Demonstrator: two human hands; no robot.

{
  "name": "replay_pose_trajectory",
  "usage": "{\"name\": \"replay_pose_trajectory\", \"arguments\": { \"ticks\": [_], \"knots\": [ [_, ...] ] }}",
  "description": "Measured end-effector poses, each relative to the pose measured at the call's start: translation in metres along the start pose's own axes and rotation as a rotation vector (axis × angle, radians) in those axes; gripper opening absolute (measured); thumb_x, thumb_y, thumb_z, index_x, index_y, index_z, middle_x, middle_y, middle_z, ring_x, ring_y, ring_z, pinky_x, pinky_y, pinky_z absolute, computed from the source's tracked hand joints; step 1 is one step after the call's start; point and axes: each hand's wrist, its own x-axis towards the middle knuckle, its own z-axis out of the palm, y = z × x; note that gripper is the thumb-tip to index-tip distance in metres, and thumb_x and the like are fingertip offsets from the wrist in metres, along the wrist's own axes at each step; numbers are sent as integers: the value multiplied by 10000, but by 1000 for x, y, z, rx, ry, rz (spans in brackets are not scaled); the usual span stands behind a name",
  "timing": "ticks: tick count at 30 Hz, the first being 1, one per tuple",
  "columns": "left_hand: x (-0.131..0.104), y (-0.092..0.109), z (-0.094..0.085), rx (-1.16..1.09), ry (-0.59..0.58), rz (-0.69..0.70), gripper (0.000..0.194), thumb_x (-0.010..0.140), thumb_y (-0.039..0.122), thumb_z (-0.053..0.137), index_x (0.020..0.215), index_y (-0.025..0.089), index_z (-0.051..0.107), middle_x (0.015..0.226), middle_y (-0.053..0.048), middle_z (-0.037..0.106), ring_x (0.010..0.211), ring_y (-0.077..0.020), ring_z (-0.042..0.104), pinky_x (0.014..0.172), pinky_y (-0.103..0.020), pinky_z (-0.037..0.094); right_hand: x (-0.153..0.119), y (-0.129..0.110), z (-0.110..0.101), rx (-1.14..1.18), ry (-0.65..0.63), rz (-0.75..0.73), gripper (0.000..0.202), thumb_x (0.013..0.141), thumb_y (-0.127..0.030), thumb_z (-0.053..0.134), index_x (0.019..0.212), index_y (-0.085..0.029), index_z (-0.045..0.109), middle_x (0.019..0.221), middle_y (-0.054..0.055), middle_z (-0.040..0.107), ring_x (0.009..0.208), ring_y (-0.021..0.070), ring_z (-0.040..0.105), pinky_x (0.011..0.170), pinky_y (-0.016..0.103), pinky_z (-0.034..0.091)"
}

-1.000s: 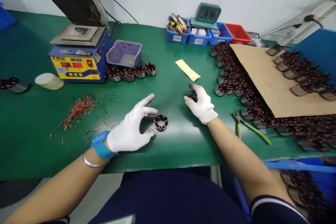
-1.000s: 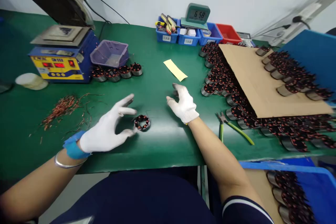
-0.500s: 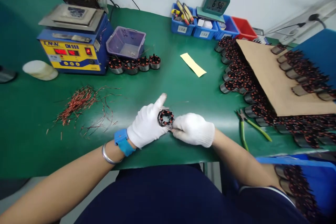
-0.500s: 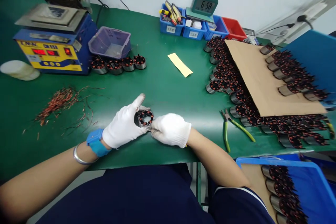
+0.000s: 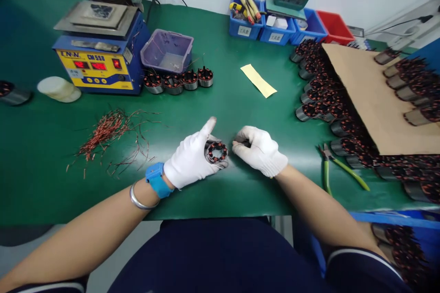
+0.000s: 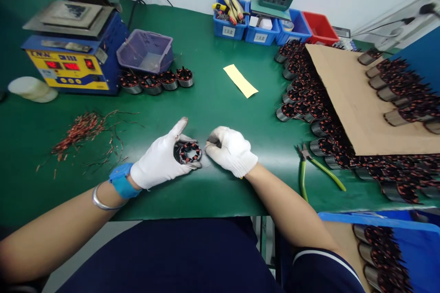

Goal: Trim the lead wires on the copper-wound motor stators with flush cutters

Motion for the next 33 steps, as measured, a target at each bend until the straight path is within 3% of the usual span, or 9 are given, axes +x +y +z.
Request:
{"name": "replay_pose_trajectory", "arguments": {
  "ticks": [4,7,9,12,17,23,29,31,33],
  "knots": [
    [-2,6,-5,-89,-39,8,1077,671,376,701,1526,195,70,1271,-99,613,1132,-265,601,951,-409,497,-2,-2,-5,-118,-66,87,144,753,-339,601,781,-218,674,812,3,686,720,159,596,592,260,399],
    [-2,17,-1,-135,135,-133,1128,618,473,740,1513,163,127,1339,-149,538,1138,-282,584,926,-413,512,0,-3,-3,-177,-82,28,167,769,-357,595,821,-220,675,853,4,688,738,156,599,600,254,389],
    [-1,23,3,-84,202,-241,1158,591,576,744,1501,145,172,1224,-148,593,1036,-288,621,868,-427,524,1,-4,0,-214,-99,-6,189,774,-375,598,862,-229,679,875,5,687,752,160,603,604,255,388],
    [1,26,7,-47,120,-279,1126,616,615,723,1499,168,185,1047,-91,644,898,-261,659,794,-396,525,1,-3,-1,-278,-106,2,183,781,-375,583,877,-250,676,871,5,686,750,175,609,594,265,388],
    [3,21,-1,-77,47,-270,1076,607,561,756,1486,236,228,1039,-49,648,853,-226,665,759,-349,526,5,0,-7,-343,-37,120,181,799,-364,552,849,-238,672,889,42,696,807,228,634,618,309,430],
    [3,12,-7,-276,-67,-187,1141,631,461,781,1517,228,100,1167,-68,644,892,-194,665,791,-317,538,17,-3,3,356,-170,58,490,831,-371,594,1290,-211,532,1032,35,684,839,137,634,741,264,498],
    [3,6,-10,-263,-168,-127,1117,641,424,772,1519,236,107,1224,-91,627,702,-150,638,656,-294,532,21,3,4,627,-306,111,370,792,-262,576,1143,-150,612,669,-25,582,573,97,510,536,229,414],
    [3,6,-10,-252,-182,-113,1077,641,405,768,1509,243,150,1228,-88,630,668,-142,632,641,-293,533,17,7,-5,502,-312,136,332,792,-262,563,1100,-162,638,628,-32,566,548,101,496,525,236,397],
    [2,5,-10,-243,-186,-112,1048,644,404,764,1500,249,179,1220,-82,636,641,-137,629,635,-295,538,11,9,-15,197,-262,117,296,770,-241,573,1044,-194,676,679,-12,608,612,124,541,568,252,412]
  ]
}}
